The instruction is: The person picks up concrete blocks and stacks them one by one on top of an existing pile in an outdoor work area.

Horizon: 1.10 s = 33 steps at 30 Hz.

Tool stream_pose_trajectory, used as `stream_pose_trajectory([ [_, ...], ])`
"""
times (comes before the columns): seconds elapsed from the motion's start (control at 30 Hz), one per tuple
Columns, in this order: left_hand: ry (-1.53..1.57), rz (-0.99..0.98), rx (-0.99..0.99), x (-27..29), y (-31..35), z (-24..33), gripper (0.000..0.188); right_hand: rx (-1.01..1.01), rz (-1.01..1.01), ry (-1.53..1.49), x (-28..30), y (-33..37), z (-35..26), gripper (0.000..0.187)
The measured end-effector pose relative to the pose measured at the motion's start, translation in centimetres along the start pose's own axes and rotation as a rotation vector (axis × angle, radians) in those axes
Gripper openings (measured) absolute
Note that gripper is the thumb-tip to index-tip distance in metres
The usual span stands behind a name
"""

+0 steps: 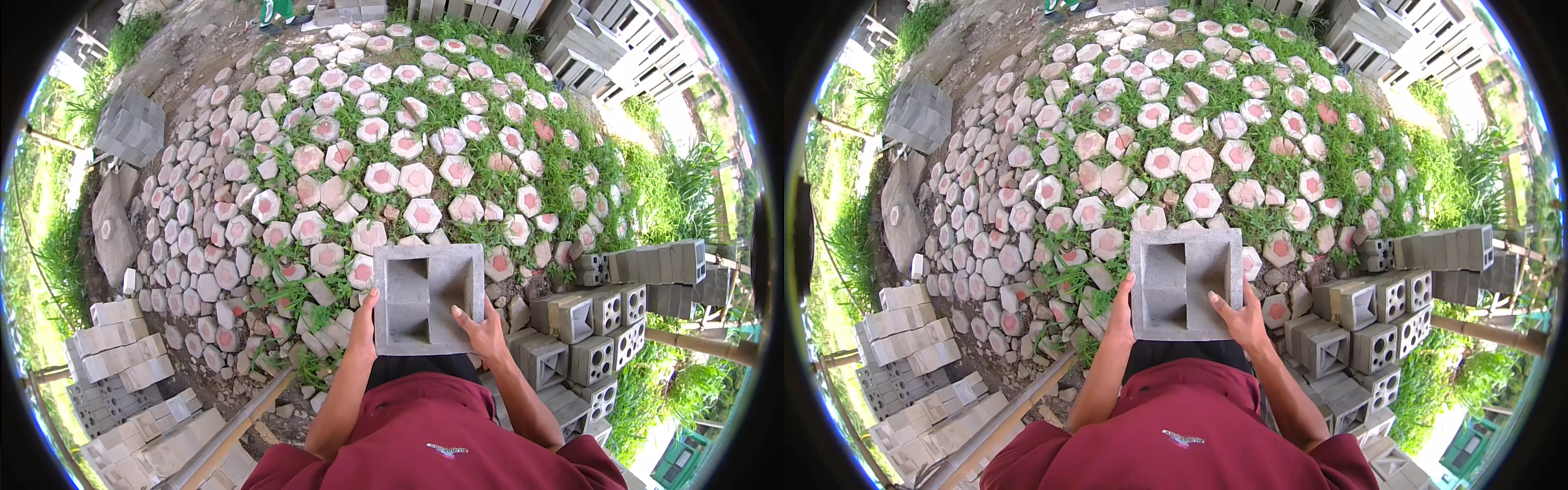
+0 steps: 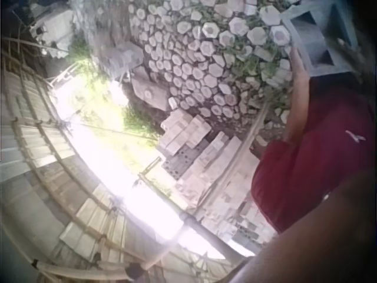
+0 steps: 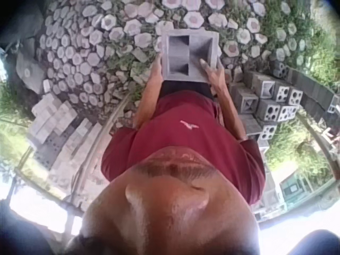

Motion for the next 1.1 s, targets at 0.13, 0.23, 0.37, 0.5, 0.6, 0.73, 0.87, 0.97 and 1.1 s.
stream_pose_trajectory([
  [0.13,0.040,0.030,-0.095,-1.2,1.2,3.3,0.057,0.122,-0.062,0.099,-1.3,-1.3,-3.5,0.080],
  [0.23,0.144,0.023,-0.197,-1.3,1.1,5.6,0.051,0.126,-0.090,0.080,-2.2,-2.8,-5.0,0.083],
  [0.37,0.115,-0.008,-0.213,-2.4,-0.6,9.5,0.051,0.152,-0.123,0.049,-3.6,-5.7,-7.9,0.084],
  [0.5,0.074,-0.024,-0.194,-3.3,-3.6,13.7,0.052,0.216,-0.068,0.014,-4.7,-9.3,-9.9,0.083],
  [0.6,-0.012,0.000,-0.209,-3.1,-6.5,17.3,0.055,0.261,-0.041,-0.047,-6.4,-12.8,-11.1,0.082],
  [0.73,-0.235,0.062,-0.358,-1.0,-11.6,22.4,0.062,0.298,-0.002,-0.062,-9.6,-17.3,-13.6,0.080],
  [0.87,-0.258,0.044,-0.325,-3.0,-10.2,28.4,0.063,0.296,0.063,-0.014,-12.3,-20.4,-15.8,0.081],
  [0.97,-0.265,0.105,-0.327,-3.6,-10.4,30.8,0.061,0.345,0.032,-0.094,-12.2,-23.6,-14.5,0.082],
  [1.1,-0.214,0.036,-0.342,-4.3,-12.2,32.6,0.059,0.347,-0.037,-0.181,-12.9,-25.7,-16.6,0.075],
])
Point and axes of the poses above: each hand's wrist, its own y-axis away from the middle knuckle, its own x-axis out of the back of the hand, z = x × y, the point moved 4 cm from there along -y, towards the middle knuckle, and after that the axes turned 11 degrees about -y, right-handed, at the moved point
